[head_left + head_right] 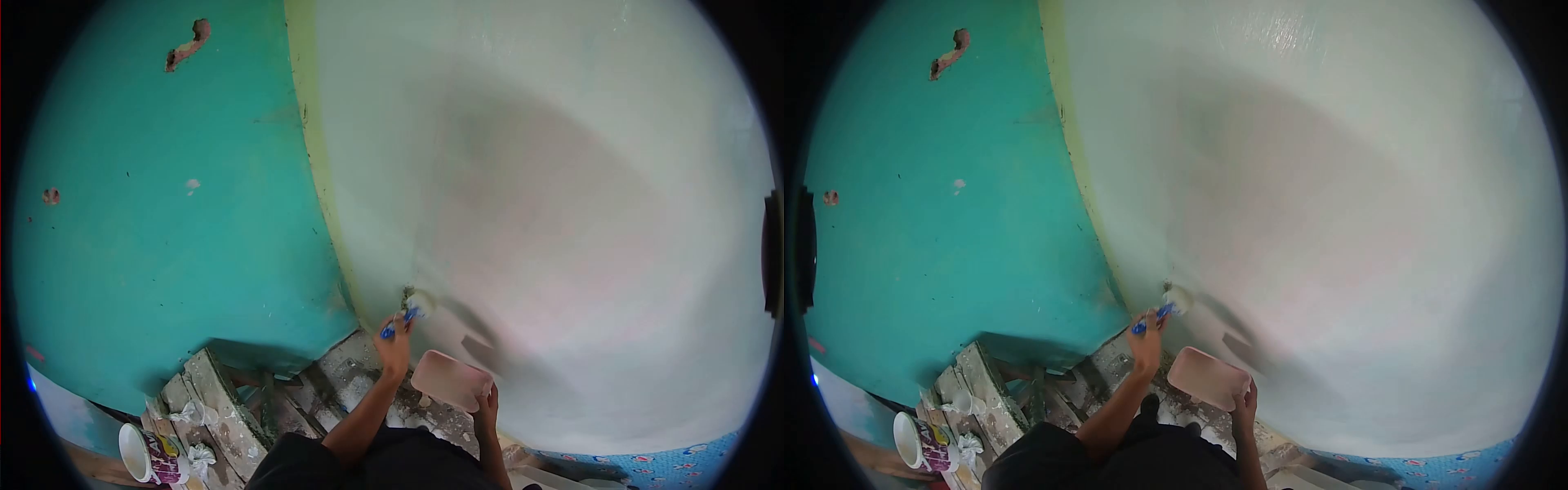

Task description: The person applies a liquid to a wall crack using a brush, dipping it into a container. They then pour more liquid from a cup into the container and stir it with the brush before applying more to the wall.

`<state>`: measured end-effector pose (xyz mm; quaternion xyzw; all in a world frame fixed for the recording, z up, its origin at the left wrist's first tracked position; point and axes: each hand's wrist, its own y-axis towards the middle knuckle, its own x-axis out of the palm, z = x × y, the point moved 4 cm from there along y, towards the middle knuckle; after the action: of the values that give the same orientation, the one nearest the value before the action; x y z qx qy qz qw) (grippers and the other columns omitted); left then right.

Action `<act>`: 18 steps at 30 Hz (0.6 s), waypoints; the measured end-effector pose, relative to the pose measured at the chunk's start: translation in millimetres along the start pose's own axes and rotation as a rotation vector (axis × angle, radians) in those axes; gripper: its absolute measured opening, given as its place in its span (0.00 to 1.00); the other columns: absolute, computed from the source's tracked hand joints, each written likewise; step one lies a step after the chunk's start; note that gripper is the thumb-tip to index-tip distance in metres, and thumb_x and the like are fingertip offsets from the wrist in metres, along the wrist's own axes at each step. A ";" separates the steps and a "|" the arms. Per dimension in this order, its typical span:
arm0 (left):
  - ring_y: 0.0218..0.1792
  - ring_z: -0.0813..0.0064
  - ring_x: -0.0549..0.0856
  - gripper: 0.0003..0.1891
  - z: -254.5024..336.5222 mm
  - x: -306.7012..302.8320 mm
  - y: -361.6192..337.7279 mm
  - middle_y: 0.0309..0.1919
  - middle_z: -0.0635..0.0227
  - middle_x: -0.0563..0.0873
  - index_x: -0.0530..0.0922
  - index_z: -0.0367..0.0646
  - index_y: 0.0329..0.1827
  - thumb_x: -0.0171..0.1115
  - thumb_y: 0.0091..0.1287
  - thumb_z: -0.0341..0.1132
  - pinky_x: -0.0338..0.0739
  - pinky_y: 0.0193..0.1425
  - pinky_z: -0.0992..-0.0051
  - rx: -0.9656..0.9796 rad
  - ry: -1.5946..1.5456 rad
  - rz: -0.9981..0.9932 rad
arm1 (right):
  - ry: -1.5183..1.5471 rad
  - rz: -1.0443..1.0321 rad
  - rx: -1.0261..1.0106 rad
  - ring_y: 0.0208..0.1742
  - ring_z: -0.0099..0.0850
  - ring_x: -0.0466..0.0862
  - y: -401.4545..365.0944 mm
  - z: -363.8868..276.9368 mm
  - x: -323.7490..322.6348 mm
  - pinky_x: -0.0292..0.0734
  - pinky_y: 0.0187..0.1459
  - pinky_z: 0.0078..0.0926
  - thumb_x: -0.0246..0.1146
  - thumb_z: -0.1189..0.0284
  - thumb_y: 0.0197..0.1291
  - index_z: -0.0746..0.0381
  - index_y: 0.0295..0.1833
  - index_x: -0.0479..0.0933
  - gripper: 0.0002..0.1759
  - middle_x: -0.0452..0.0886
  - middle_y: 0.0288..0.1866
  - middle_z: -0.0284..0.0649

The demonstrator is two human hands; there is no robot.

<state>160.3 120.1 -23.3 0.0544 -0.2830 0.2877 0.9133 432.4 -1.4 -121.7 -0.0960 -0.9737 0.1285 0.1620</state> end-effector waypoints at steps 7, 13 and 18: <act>0.51 0.62 0.90 0.16 197.5 141.0 -17.7 0.47 0.58 0.86 0.79 0.28 0.49 0.60 0.80 0.38 0.88 0.59 0.68 0.249 -0.132 -0.188 | 0.008 -0.041 -0.050 0.65 0.39 0.79 -3.0 6.2 4.3 0.82 0.60 0.40 0.60 0.69 0.66 0.57 0.83 0.56 0.40 0.75 0.68 0.47; 0.58 0.55 0.89 0.18 210.3 150.7 9.6 0.51 0.56 0.87 0.78 0.29 0.57 0.60 0.81 0.40 0.88 0.59 0.63 0.278 -0.310 -0.323 | 0.040 -0.042 -0.061 0.67 0.40 0.79 -9.8 8.6 6.0 0.79 0.63 0.40 0.59 0.70 0.67 0.58 0.84 0.56 0.40 0.74 0.69 0.48; 0.57 0.58 0.89 0.19 64.4 42.2 9.3 0.52 0.55 0.87 0.80 0.29 0.57 0.62 0.80 0.41 0.88 0.57 0.63 0.047 -0.132 -0.190 | 0.074 -0.009 -0.048 0.71 0.39 0.76 -7.5 14.9 5.5 0.77 0.67 0.41 0.60 0.67 0.71 0.59 0.83 0.56 0.38 0.72 0.73 0.46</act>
<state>152.3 131.8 52.9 0.1214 -0.3292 0.2023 0.9143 421.1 -10.6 -131.7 -0.1003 -0.9702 0.1010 0.1960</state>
